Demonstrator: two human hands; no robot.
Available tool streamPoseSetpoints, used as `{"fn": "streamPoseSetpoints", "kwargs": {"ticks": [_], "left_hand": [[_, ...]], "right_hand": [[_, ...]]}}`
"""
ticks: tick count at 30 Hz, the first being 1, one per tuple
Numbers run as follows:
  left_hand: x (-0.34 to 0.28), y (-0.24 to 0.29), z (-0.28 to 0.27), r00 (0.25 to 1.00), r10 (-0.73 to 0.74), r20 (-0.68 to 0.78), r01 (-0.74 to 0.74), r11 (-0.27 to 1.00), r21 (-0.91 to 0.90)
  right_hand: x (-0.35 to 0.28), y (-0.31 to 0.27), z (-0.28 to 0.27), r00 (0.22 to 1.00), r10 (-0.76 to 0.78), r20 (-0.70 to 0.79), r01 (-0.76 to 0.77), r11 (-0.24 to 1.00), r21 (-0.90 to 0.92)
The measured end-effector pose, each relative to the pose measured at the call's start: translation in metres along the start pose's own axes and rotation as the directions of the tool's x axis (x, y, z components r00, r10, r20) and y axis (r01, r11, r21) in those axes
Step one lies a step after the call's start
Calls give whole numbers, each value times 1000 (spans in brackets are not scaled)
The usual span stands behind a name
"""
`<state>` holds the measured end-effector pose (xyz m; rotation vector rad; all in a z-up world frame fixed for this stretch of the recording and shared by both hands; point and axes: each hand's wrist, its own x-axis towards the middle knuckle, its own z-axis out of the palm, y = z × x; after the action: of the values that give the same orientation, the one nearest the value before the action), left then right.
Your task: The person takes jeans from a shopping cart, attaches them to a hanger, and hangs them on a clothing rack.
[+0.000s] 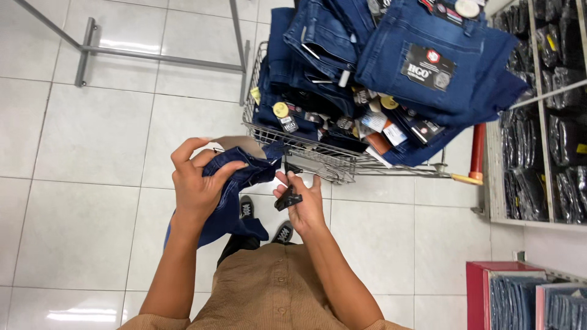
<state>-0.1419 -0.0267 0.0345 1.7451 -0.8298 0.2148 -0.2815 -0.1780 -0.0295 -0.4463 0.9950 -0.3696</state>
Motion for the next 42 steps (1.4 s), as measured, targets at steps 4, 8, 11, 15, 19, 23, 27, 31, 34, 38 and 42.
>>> {"fn": "streamPoseSetpoints", "kwargs": {"ticks": [4,8,11,15,19,23,27,31,34,38,42], "left_hand": [[-15,-13,28,1000,-13,1,13,993,116],[-3,21,46,978,-6,208,-18,993,115],[4,38,60,916,224,332,-253,966,46],[8,38,82,884,227,409,-262,965,29],[21,56,97,887,92,453,-39,991,-127],[41,67,100,839,103,534,17,977,-215],[49,67,100,683,7,730,276,923,-267],[50,67,102,748,-2,663,223,943,-248],[46,62,103,855,92,510,-2,985,-174],[48,61,94,870,150,470,-77,982,-172],[44,59,89,867,180,465,-115,980,-163]], "right_hand": [[1,-17,-26,989,-53,-139,66,994,91],[-13,-38,-38,987,-132,-90,140,987,84],[-39,-63,-33,969,-240,64,245,965,-90],[-42,-77,-49,861,-468,197,508,806,-304],[-39,-100,-74,756,-506,416,651,508,-565],[-43,-129,-80,700,-489,520,651,137,-747],[-35,-144,-84,468,-485,739,822,-70,-566],[-14,-126,-92,542,-411,733,839,211,-501],[-22,-131,-75,467,-391,793,880,116,-461],[-23,-133,-66,479,-369,796,878,183,-443],[-18,-125,-69,491,-376,786,870,254,-422]]}}
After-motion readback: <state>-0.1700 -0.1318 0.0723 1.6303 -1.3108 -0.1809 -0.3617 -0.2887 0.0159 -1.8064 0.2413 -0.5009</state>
